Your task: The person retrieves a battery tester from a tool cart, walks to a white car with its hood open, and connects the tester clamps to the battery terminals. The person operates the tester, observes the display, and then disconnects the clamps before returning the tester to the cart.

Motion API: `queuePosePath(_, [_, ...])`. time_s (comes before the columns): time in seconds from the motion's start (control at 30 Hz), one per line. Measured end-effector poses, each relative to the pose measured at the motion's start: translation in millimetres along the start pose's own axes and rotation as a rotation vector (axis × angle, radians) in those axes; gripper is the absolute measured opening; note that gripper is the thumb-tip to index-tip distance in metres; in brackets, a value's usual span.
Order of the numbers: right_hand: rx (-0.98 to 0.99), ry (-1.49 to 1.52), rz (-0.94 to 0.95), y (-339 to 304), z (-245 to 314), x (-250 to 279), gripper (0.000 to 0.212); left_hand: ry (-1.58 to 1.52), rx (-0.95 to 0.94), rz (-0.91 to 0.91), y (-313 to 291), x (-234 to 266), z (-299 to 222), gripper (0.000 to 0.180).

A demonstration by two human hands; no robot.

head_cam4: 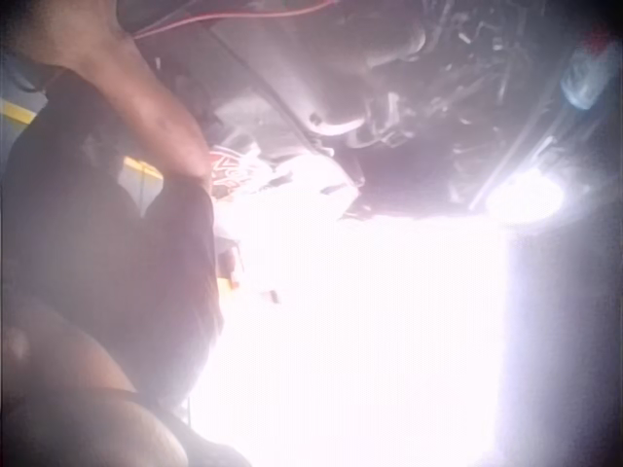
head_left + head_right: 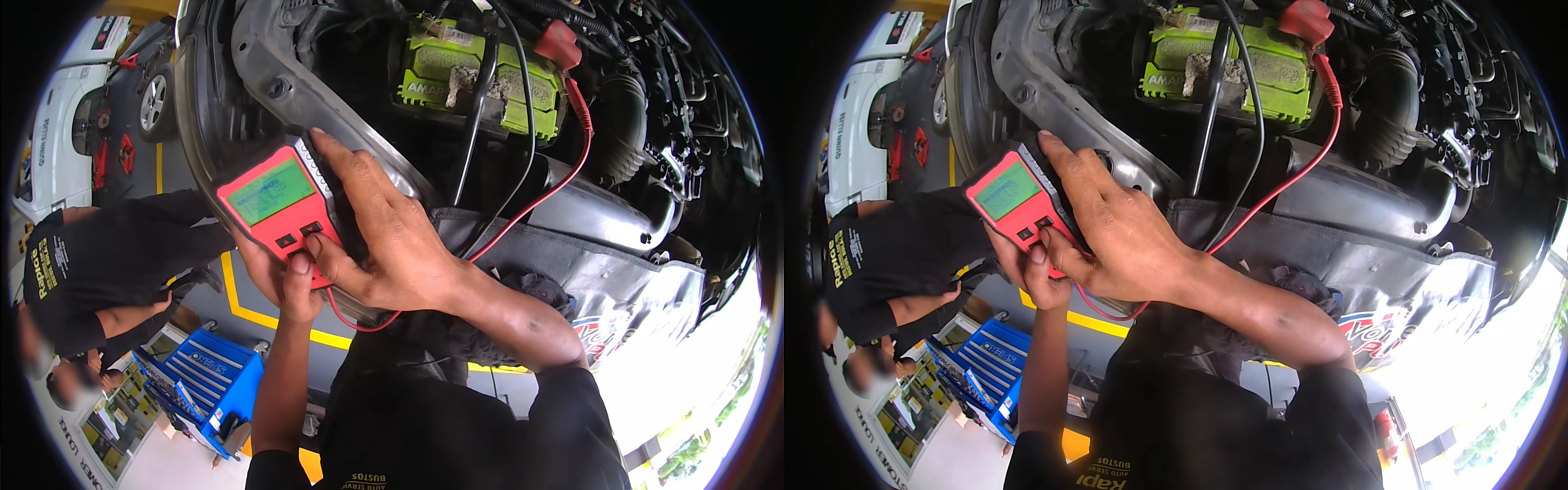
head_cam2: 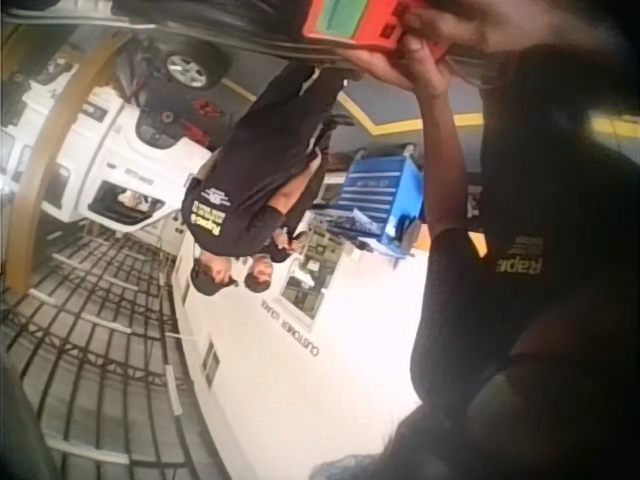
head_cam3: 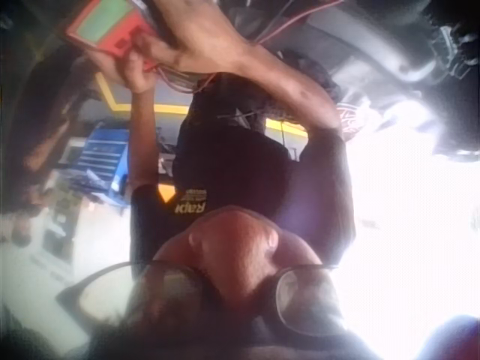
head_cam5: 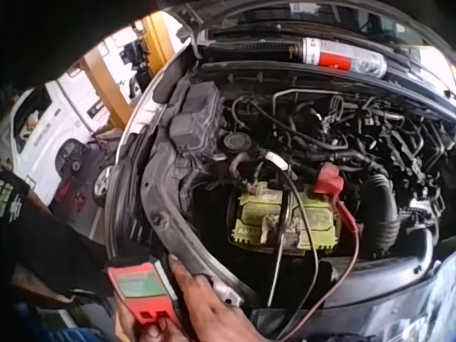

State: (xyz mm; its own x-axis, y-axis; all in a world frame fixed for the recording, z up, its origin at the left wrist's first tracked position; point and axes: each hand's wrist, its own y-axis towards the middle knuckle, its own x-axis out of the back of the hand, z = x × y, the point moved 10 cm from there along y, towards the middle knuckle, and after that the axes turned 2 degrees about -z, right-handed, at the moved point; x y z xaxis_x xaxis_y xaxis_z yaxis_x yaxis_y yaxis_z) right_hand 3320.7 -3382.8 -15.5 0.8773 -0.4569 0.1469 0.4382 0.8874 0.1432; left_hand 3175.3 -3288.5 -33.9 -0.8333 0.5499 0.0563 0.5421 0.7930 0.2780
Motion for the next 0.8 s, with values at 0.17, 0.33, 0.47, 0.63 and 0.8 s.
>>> queuePosePath(0.17, [0.023, -0.016, -0.025, -1, -2, -1, 0.091, 0.034, -0.039, -0.020, 13, -9, -14, 0.120])
queuePosePath(0.33, [0.032, 0.000, -0.056, -2, -4, 2, 0.091, 0.040, 0.000, 0.002, 15, -10, -12, 0.124])
queuePosePath(0.47, [0.048, 0.027, -0.102, -4, -2, 3, 0.091, 0.021, -0.002, -0.012, 13, -8, -8, 0.129])
queuePosePath(0.63, [0.054, 0.025, -0.138, -6, -3, 3, 0.091, 0.009, 0.021, 0.035, 14, -10, -9, 0.130])
queuePosePath(0.8, [0.011, 0.009, -0.129, -6, -7, 3, 0.091, -0.030, 0.038, 0.052, 15, -13, -8, 0.126])
